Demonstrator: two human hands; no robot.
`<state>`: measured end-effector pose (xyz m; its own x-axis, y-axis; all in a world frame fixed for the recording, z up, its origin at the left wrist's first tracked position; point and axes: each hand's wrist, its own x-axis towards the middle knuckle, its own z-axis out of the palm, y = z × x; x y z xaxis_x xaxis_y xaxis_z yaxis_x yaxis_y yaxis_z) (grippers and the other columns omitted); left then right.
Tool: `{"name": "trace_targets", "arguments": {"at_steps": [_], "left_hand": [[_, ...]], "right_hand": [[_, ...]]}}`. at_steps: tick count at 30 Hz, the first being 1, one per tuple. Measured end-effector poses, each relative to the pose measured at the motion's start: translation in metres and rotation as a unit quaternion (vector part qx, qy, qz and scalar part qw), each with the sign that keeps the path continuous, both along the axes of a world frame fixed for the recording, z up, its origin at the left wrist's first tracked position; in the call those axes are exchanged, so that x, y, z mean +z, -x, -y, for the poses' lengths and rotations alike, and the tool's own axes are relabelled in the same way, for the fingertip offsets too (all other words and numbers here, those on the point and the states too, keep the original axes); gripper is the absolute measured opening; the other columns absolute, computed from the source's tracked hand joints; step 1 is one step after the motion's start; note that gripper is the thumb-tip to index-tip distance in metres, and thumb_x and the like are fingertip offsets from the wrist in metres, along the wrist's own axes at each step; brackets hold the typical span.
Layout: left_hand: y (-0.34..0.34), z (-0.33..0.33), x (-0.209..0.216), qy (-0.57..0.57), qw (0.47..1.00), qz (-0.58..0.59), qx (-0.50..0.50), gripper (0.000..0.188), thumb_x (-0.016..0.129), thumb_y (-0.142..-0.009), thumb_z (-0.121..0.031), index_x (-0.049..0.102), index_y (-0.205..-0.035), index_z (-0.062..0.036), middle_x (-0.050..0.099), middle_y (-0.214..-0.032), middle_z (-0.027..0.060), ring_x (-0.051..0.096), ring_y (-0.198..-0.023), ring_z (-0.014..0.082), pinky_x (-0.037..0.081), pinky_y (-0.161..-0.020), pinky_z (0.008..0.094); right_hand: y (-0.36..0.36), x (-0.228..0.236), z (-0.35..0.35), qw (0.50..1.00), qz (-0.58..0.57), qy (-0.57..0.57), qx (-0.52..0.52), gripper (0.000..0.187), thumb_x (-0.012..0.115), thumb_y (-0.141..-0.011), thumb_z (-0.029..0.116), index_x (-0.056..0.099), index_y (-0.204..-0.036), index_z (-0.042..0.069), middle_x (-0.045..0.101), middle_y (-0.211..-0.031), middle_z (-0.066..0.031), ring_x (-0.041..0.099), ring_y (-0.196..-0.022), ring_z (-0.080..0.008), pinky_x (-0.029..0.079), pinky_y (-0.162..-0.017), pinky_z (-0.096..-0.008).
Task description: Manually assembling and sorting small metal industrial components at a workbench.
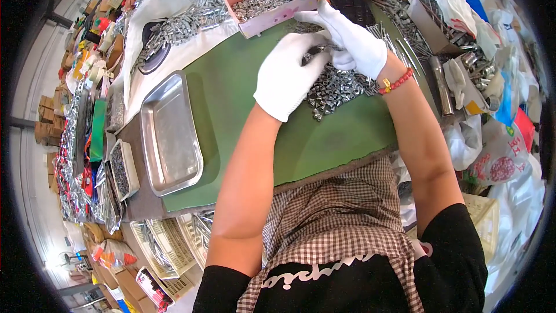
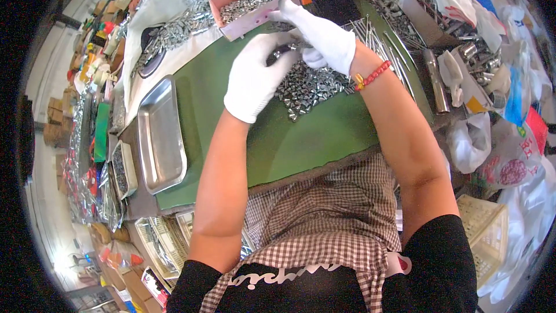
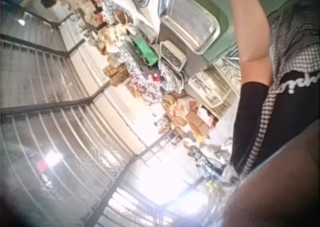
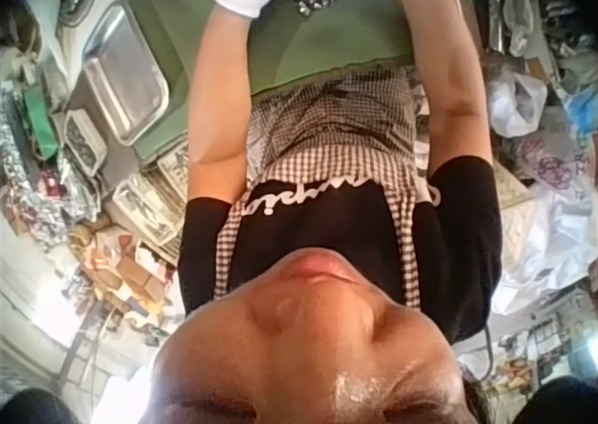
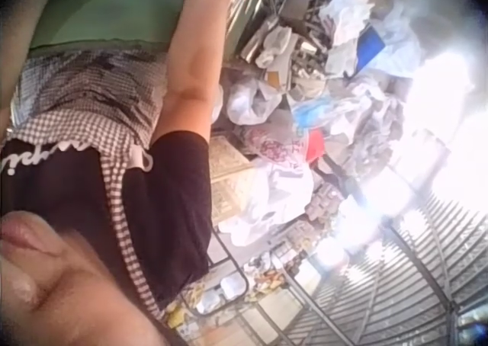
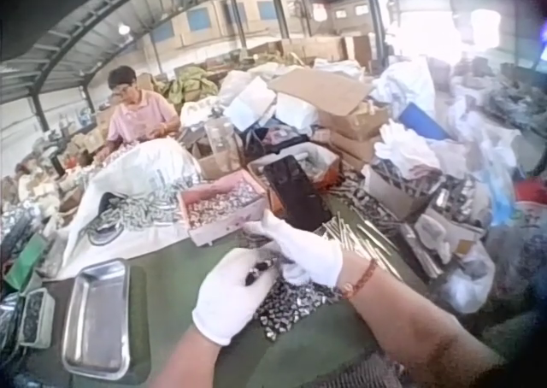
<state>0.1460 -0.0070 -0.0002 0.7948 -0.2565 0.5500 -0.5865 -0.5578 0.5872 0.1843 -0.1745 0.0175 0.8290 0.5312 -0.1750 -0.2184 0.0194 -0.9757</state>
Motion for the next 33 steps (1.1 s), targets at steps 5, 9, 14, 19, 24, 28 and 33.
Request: {"name": "trace_targets", "arguments": {"at_steps": [5,9,14,19,24,28,33], "left_hand": [[0.000,0.009,-0.005,0.035,0.994,-0.099,-0.010,0.024,0.066,-0.086,-0.018,0.067,-0.103,-0.0010,0.068,-0.098,0.0152,0.065,-0.090,0.0255,0.050,-0.084,0.0338],[0.000,0.011,-0.009,0.084,0.987,-0.137,-0.007,0.020,0.065,-0.087,-0.018,0.067,-0.098,-0.0006,0.066,-0.085,0.0100,0.061,-0.078,0.0170,0.049,-0.077,0.0297],[-0.001,0.010,-0.011,0.105,0.991,-0.087,0.017,0.018,0.066,-0.088,-0.016,0.067,-0.097,-0.0003,0.064,-0.082,0.0064,0.058,-0.075,0.0123,0.048,-0.073,0.0271],[-0.003,0.006,-0.008,0.187,0.978,-0.075,0.057,0.013,0.066,-0.086,-0.013,0.068,-0.092,-0.0016,0.065,-0.084,0.0124,0.063,-0.077,0.0234,0.050,-0.075,0.0322],[-0.007,0.001,-0.011,0.179,0.979,-0.060,0.084,0.014,0.066,-0.087,-0.012,0.068,-0.095,-0.0010,0.066,-0.083,0.0081,0.060,-0.074,0.0155,0.049,-0.072,0.0283],[-0.008,0.000,-0.012,0.136,0.984,-0.056,0.102,0.017,0.066,-0.089,-0.014,0.068,-0.098,-0.0001,0.067,-0.084,0.0050,0.058,-0.073,0.0101,0.048,-0.072,0.0248],[-0.008,-0.003,-0.010,0.215,0.957,-0.184,0.068,0.017,0.063,-0.088,-0.015,0.068,-0.095,0.0000,0.066,-0.080,0.0076,0.059,-0.074,0.0106,0.049,-0.072,0.0274]], "right_hand": [[0.002,-0.001,-0.001,1.000,-0.013,0.008,-0.008,0.087,0.027,-0.092,0.079,0.033,-0.153,0.017,0.047,-0.077,0.0018,0.020,-0.042,-0.0048,0.016,-0.040,-0.0214],[0.000,-0.004,-0.001,1.000,-0.023,0.005,0.001,0.092,0.039,-0.087,0.082,0.037,-0.151,0.016,0.051,-0.085,0.0022,0.021,-0.043,-0.0051,0.016,-0.041,-0.0230],[-0.009,-0.010,0.003,0.998,-0.045,-0.033,0.005,0.083,0.039,-0.092,0.075,0.048,-0.141,0.008,0.054,-0.083,0.0006,0.023,-0.042,-0.0048,0.017,-0.039,-0.0227],[-0.013,-0.011,0.009,0.995,-0.086,-0.041,-0.010,0.059,0.046,-0.097,0.061,0.060,-0.115,0.007,0.052,-0.070,0.0023,0.026,-0.041,-0.0040,0.017,-0.038,-0.0225],[-0.016,-0.016,0.011,1.000,0.025,0.012,0.006,0.029,0.060,-0.096,0.038,0.063,-0.099,0.009,0.047,-0.062,0.0055,0.029,-0.040,-0.0029,0.016,-0.037,-0.0229],[-0.021,-0.016,0.013,0.997,0.042,0.057,0.018,0.026,0.060,-0.095,0.034,0.066,-0.095,0.009,0.052,-0.065,0.0017,0.043,-0.045,-0.0071,0.029,-0.039,-0.0257],[-0.018,-0.016,0.006,0.858,0.448,0.242,-0.067,0.027,0.062,-0.090,0.031,0.068,-0.096,0.005,0.066,-0.080,-0.0069,0.065,-0.077,-0.0179,0.052,-0.072,-0.0323]]}}
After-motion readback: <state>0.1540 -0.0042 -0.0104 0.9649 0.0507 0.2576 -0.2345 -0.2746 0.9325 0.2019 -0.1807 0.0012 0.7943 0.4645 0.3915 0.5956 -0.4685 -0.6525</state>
